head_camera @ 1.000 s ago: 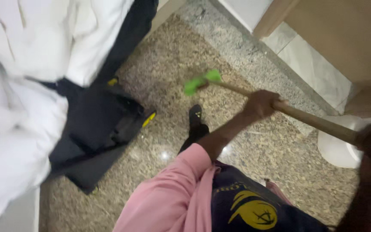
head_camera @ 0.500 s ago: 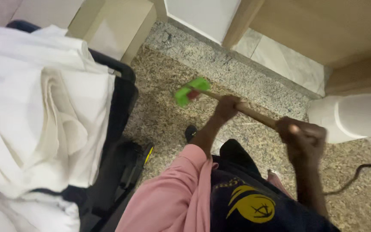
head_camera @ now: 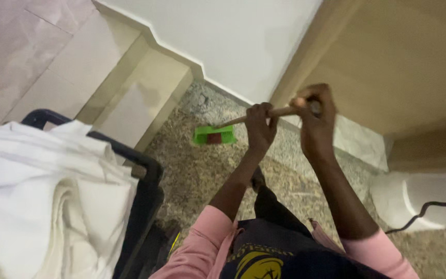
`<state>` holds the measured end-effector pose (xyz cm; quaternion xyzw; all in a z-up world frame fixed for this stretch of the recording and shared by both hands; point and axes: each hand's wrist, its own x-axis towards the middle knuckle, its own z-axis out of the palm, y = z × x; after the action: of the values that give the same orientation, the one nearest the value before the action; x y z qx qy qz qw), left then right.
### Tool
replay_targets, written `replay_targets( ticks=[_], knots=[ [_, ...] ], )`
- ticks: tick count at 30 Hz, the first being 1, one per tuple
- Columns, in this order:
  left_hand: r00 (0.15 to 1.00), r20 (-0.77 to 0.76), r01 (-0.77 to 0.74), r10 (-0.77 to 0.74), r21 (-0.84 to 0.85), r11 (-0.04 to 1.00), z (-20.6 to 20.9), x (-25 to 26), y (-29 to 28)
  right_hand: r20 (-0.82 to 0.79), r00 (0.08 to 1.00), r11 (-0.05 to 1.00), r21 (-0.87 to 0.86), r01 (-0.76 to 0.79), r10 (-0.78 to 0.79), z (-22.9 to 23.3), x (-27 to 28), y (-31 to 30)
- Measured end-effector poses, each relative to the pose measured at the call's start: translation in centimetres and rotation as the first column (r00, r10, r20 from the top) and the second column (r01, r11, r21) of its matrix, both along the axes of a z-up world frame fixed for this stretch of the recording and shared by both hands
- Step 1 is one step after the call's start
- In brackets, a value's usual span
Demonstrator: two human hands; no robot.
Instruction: The person sweeps a granite floor using a broom, pushing debris along the hallway, and then adjusts a cart of folded white linens before continuing to sweep.
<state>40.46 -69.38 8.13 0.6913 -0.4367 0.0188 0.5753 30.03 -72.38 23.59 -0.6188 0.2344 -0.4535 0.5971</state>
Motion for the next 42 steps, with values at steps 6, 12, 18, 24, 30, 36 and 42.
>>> replay_targets(
  ticks=[6,12,18,24,30,36,42],
  knots=[
    [0.992,-0.019,-0.116,0.126,0.281,0.953,-1.5,4.9,-5.9,-0.31,0.951,0.995,-0.094,-0.023,-0.007,-6.7,8.2,-13.3],
    [0.99,-0.047,-0.105,0.132,0.381,0.919,-3.6,6.2,-8.4,-0.393,0.919,0.995,0.099,0.003,0.036,-11.9,14.1,-26.7],
    [0.953,-0.177,-0.102,0.247,0.579,0.809,-6.5,8.2,-7.1,-0.461,0.886,0.972,0.225,0.064,0.048,-15.4,19.0,-35.3],
    [0.916,-0.166,-0.245,0.366,0.49,0.837,-8.7,8.8,-2.3,-0.501,0.855,0.911,0.274,0.308,-0.139,-16.7,23.2,-36.4],
    [0.85,-0.18,-0.295,0.494,0.615,0.731,-9.8,7.2,2.0,-0.528,0.81,0.852,0.274,0.447,-0.255,-15.7,24.9,-35.4],
    [0.828,-0.187,-0.34,0.528,0.581,0.739,-9.4,6.7,2.9,-0.29,0.928,0.884,0.333,0.329,-0.235,-18.0,26.3,-36.8],
    [0.817,-0.21,-0.288,0.536,0.657,0.696,-11.0,6.2,3.5,-0.463,0.874,0.802,0.461,0.378,-0.146,-19.7,26.2,-35.5]
  ],
)
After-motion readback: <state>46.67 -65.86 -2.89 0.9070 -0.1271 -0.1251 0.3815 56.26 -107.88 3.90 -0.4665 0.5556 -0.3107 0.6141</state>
